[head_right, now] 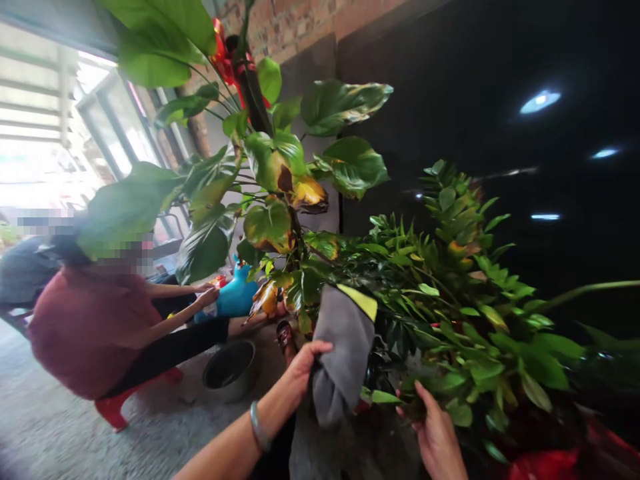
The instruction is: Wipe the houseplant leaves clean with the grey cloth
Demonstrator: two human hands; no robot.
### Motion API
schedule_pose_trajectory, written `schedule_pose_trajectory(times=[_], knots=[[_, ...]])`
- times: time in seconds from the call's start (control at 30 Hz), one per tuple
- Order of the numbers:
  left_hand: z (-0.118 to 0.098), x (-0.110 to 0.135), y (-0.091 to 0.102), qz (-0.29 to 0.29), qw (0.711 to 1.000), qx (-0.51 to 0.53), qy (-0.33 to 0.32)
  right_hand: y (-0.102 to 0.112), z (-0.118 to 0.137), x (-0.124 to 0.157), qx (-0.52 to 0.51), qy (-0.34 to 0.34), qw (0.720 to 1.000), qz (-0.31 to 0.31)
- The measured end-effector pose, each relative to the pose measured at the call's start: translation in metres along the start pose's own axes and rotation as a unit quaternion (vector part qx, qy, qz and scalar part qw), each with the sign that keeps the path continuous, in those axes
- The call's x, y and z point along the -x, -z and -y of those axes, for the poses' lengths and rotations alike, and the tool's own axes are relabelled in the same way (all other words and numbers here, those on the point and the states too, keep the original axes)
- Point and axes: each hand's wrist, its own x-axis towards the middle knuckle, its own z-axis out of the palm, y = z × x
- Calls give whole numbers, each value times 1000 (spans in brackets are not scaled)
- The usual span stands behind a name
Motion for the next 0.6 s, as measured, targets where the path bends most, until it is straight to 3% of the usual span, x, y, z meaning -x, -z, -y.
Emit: schedule_pose_trajectory(times=[0.07,0.13,0.23,0.33,0.4,0.5,0.6], knots=[[25,-1,11,12,996,-72,49,2,-1,-1,8,20,1000,-12],[32,6,12,65,990,-112,47,5,-3,-1,9,45,999,-16],[7,22,-12,111,988,-109,14,6,-4,-1,5,57,998,-4],[-28,26,-50,102,992,-66,-20,0,-2,1,2,42,999,7],[-35,18,-68,84,995,-30,-40,-3,0,3,-5,40,999,4],[-11,-1,-67,18,1000,-13,-8,-4,1,5,-16,48,999,2],[26,-8,-44,-30,993,-69,95,1,1,5,-24,52,998,-3]])
